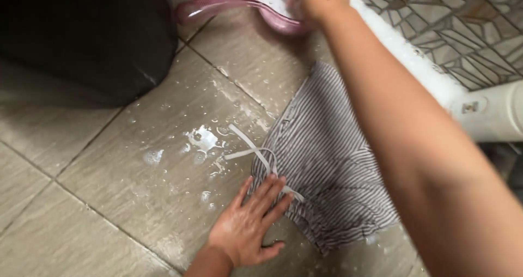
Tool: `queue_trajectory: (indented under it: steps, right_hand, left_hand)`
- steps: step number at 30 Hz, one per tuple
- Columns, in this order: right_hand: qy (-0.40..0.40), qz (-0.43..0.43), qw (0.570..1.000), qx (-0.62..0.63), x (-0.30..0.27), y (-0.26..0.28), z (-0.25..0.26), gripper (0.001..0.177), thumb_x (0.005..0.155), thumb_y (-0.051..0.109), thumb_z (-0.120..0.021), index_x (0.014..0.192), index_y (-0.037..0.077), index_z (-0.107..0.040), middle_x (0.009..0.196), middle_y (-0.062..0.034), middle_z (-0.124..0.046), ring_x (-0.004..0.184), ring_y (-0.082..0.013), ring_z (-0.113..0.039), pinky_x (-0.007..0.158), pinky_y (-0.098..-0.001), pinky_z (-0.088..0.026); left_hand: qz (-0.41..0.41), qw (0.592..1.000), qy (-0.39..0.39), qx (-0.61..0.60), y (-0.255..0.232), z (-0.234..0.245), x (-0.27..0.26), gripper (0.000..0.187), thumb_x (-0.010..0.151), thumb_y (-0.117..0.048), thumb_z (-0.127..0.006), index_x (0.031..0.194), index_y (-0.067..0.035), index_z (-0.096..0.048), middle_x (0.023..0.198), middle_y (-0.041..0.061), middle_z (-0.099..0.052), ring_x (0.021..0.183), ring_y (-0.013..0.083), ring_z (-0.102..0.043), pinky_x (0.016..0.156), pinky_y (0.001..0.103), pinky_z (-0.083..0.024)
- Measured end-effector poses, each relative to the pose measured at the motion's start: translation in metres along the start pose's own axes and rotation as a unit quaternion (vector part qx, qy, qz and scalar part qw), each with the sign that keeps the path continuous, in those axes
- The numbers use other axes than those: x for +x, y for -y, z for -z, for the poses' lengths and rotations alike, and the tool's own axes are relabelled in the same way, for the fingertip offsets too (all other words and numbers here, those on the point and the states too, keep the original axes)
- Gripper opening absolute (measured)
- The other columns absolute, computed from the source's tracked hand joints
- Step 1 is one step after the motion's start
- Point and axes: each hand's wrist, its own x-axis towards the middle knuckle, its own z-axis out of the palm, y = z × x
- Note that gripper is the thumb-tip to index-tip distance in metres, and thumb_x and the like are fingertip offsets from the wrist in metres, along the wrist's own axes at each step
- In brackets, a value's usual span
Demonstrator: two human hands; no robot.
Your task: Washing clothes and a sock by hand using a bucket and a brush.
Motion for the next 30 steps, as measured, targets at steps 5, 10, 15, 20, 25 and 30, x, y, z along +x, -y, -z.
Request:
queue_trajectory:
  steps: [5, 10, 15, 20, 25, 30]
  right_hand:
    - [0.087, 0.066, 0.993, 0.054, 0.01, 0.009, -0.014, 0.048, 0.072, 0.015, -0.073, 0.12, 0.009, -0.074, 0.094, -0.0209, -0.073, 0.079, -0.0384, -0.07, 0.063, -0.0474, -0.055]
    - [-0.024, -0.053, 0.901, 0.429, -0.096, 0.053, 0.092, 0.019, 0.111, 0.014, -0.068, 0.113, -0.004, -0.072, 0.093, -0.0042, -0.07, 0.079, -0.0154, -0.065, 0.069, -0.0346, -0.051]
    - [0.078, 0.059, 0.911, 0.401, -0.26, 0.174, 0.093, 0.041, 0.097, 0.022, -0.068, 0.137, 0.02, -0.058, 0.134, -0.0102, -0.056, 0.114, -0.0194, -0.057, 0.093, -0.0366, -0.054]
    - [0.236, -0.174, 0.93, 0.223, -0.259, 0.169, 0.091, 0.034, 0.093, 0.042, -0.073, 0.109, 0.013, -0.077, 0.095, -0.0163, -0.076, 0.084, -0.0252, -0.069, 0.083, -0.0407, -0.056]
    - [-0.089, -0.065, 0.988, -0.112, -0.248, 0.075, 0.061, 0.043, 0.094, 0.017, -0.074, 0.136, 0.014, -0.073, 0.103, -0.0267, -0.07, 0.093, -0.0412, -0.067, 0.08, -0.0454, -0.055]
    - [0.034, -0.138, 0.955, 0.26, -0.276, 0.166, 0.073, 0.033, 0.1, 0.028, -0.07, 0.119, 0.002, -0.062, 0.1, -0.0125, -0.069, 0.088, -0.0232, -0.069, 0.075, -0.0365, -0.057]
  left_hand:
    - [0.011, 1.0, 0.006, -0.009, 0.003, 0.003, -0.003, 0.094, 0.083, -0.064, -0.053, 0.157, -0.012, -0.03, 0.168, 0.015, -0.016, 0.156, 0.0297, -0.009, 0.12, 0.059, -0.006]
    - [0.018, 1.0, -0.011, 0.009, -0.001, 0.003, 0.001, 0.089, 0.083, -0.063, -0.05, 0.156, -0.015, -0.032, 0.167, 0.013, -0.016, 0.155, 0.0278, -0.01, 0.12, 0.059, -0.005]
    - [0.037, 0.998, 0.053, 0.02, -0.006, 0.017, 0.014, 0.087, 0.085, -0.066, -0.044, 0.156, -0.018, -0.027, 0.167, 0.011, -0.012, 0.155, 0.0253, -0.006, 0.122, 0.057, -0.001]
    - [0.066, 0.987, 0.145, 0.035, -0.004, 0.002, 0.009, 0.088, 0.087, -0.068, -0.04, 0.158, -0.019, -0.022, 0.167, 0.009, -0.008, 0.155, 0.0238, 0.0, 0.123, 0.056, 0.003]
    - [0.041, 0.998, 0.007, 0.045, -0.006, 0.0, 0.007, 0.09, 0.082, -0.068, -0.043, 0.156, -0.02, -0.025, 0.167, 0.008, -0.012, 0.154, 0.0227, -0.005, 0.121, 0.055, -0.001]
    - [0.044, 0.998, -0.001, 0.041, -0.007, -0.004, 0.006, 0.089, 0.082, -0.067, -0.043, 0.156, -0.02, -0.024, 0.166, 0.008, -0.012, 0.153, 0.0225, -0.005, 0.121, 0.054, -0.001]
